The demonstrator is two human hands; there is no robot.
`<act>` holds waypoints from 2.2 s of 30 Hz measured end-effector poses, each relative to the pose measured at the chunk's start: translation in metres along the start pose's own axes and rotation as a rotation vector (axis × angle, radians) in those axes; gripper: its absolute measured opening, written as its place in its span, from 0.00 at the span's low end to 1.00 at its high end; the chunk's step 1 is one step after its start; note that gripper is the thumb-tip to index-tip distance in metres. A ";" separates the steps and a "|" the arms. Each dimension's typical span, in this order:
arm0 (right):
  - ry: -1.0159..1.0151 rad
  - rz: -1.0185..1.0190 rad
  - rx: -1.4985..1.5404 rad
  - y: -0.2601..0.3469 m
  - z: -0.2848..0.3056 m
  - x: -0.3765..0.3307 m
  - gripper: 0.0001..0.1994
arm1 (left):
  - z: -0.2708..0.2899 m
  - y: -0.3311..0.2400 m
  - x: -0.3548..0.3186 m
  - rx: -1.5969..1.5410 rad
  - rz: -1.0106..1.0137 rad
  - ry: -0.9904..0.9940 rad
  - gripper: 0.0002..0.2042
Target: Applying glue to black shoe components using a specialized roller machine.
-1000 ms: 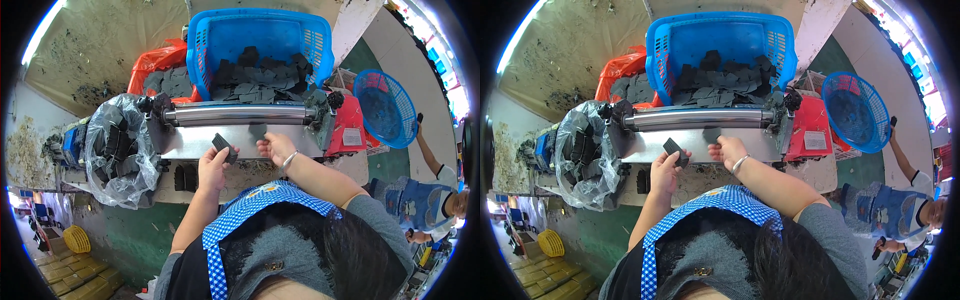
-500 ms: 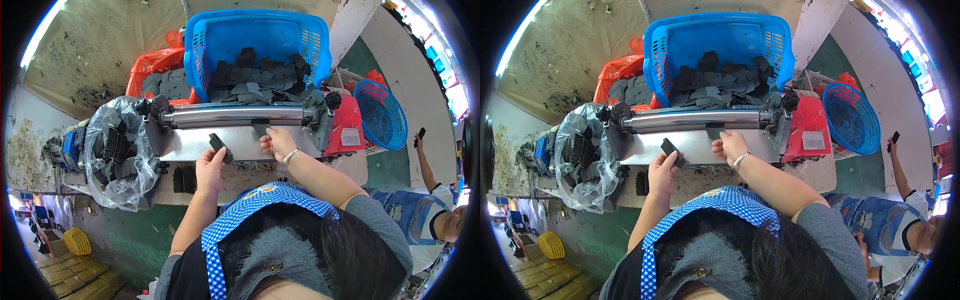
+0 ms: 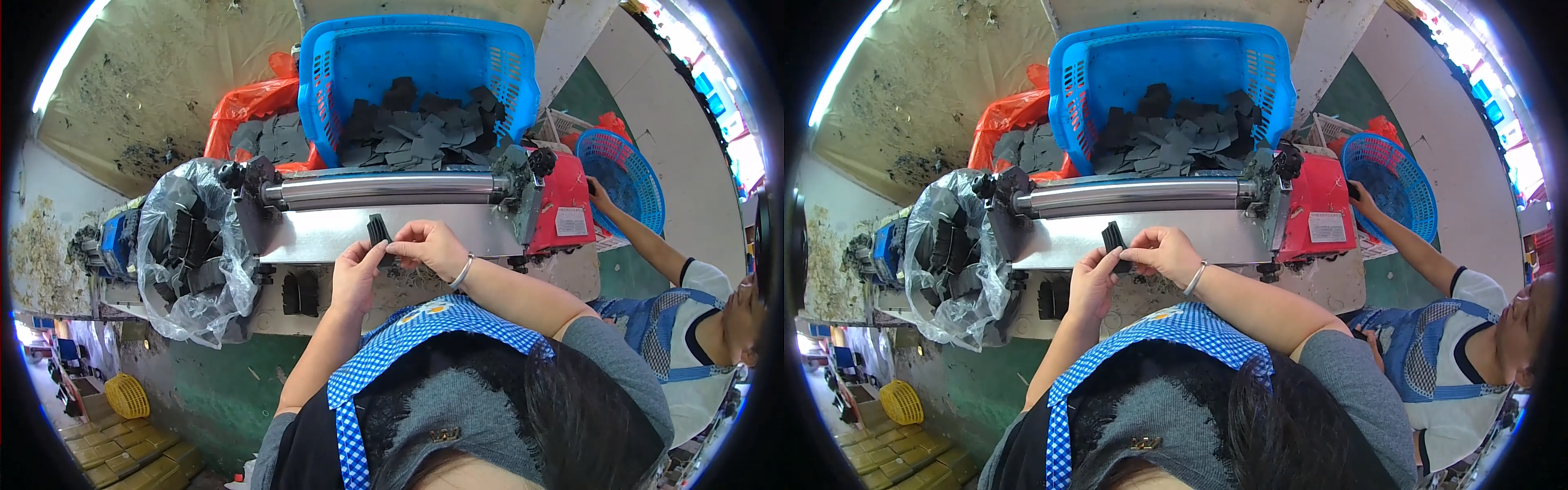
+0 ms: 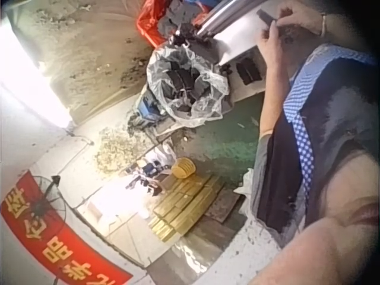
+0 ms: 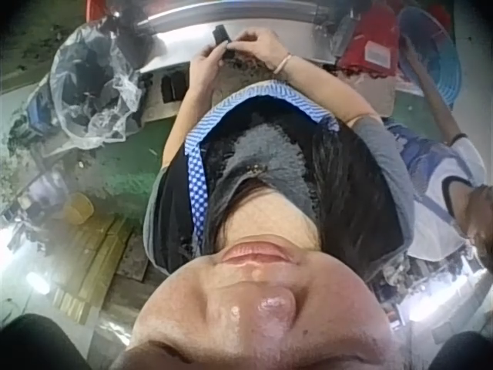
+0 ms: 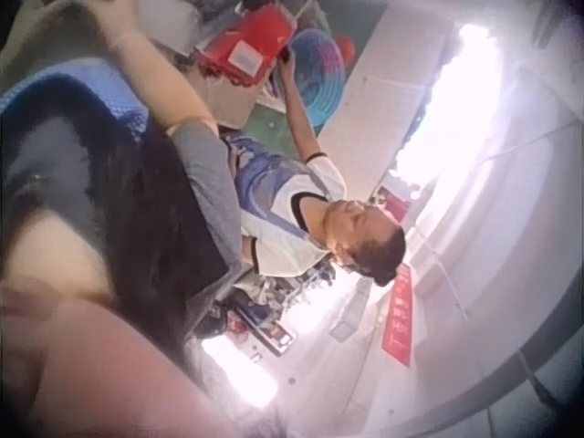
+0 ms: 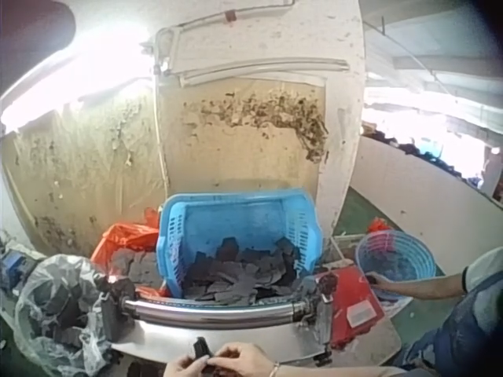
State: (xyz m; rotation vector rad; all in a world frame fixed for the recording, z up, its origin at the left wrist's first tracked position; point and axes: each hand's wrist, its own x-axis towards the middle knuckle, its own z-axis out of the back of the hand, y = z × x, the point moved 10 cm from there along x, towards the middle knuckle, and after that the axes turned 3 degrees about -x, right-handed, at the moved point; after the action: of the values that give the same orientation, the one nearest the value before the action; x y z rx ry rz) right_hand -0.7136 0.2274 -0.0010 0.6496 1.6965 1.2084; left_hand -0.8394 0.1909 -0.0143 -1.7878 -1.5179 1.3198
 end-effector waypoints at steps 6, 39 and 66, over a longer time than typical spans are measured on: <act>0.022 -0.126 0.226 -0.011 -0.014 -0.004 0.07 | 0.001 -0.002 -0.004 -0.082 0.004 0.059 0.05; -0.396 -0.089 0.345 -0.009 0.001 0.028 0.12 | 0.075 -0.051 -0.013 0.330 -0.252 -0.276 0.06; -0.009 0.112 -0.189 -0.004 -0.078 0.025 0.14 | 0.062 -0.038 0.014 0.211 -0.025 0.043 0.05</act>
State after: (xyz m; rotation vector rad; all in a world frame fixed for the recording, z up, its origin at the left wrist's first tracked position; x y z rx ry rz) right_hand -0.7937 0.2126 -0.0067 0.6392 1.5321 1.4235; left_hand -0.9129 0.1999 -0.0161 -1.6488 -1.3207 1.3649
